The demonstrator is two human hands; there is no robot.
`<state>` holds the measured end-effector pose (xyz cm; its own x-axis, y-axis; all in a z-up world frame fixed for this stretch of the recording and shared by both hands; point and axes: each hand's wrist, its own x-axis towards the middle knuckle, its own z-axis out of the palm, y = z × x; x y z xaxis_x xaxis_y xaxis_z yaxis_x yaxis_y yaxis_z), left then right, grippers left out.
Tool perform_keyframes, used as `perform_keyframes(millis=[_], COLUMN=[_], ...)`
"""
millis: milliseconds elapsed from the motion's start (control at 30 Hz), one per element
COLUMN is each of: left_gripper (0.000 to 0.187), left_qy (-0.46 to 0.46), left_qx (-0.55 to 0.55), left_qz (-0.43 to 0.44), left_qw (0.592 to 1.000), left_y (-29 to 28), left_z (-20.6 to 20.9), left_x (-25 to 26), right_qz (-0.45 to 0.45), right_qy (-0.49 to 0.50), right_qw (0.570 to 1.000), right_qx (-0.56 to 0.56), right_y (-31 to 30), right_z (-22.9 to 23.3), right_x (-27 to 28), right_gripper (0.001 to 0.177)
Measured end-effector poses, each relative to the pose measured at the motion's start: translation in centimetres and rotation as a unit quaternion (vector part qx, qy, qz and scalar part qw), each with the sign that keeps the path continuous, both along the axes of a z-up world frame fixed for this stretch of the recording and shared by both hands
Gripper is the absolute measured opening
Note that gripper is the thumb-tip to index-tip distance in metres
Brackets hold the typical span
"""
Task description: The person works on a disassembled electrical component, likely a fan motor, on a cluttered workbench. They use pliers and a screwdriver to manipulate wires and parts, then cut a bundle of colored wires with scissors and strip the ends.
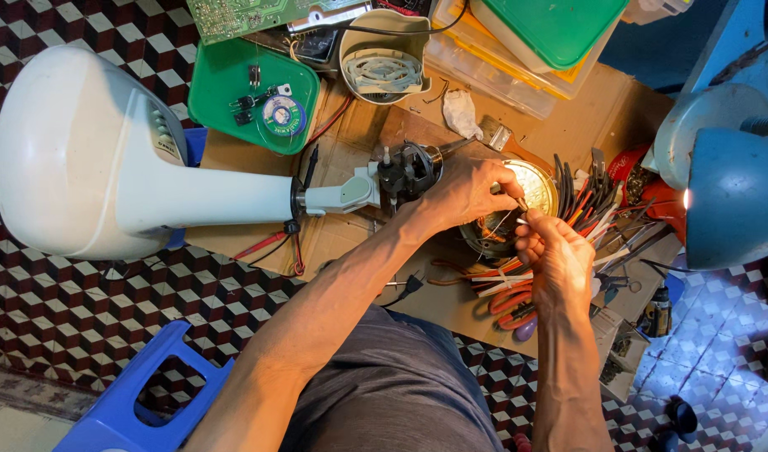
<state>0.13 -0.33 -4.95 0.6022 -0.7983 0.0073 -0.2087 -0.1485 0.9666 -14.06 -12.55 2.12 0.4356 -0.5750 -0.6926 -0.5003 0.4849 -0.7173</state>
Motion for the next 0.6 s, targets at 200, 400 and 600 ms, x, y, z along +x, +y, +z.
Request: perform_keyframes(millis=[200,400,600], left_gripper=[0.015,0.017,0.018], left_qy=[0.001,0.015,0.029], left_qx=[0.000,-0.004,-0.002], left_qz=[-0.007,-0.009,-0.008], left_qw=[1.000,1.000,1.000], left_y=[0.2,0.4,0.3], left_z=[0.4,0.5,0.4], left_x=[0.2,0.1,-0.1], right_qz=[-0.038,-0.039,-0.031], right_qy=[-0.081,-0.095,-0.099], right_qw=[0.995,0.992,0.991], right_qx=[-0.039,-0.075,-0.088], right_y=[1.2,1.7,1.7], right_z=[0.7,0.5,0.3], right_x=[-1.5,-1.0,-1.1], right_gripper=[0.015,0.017,0.016])
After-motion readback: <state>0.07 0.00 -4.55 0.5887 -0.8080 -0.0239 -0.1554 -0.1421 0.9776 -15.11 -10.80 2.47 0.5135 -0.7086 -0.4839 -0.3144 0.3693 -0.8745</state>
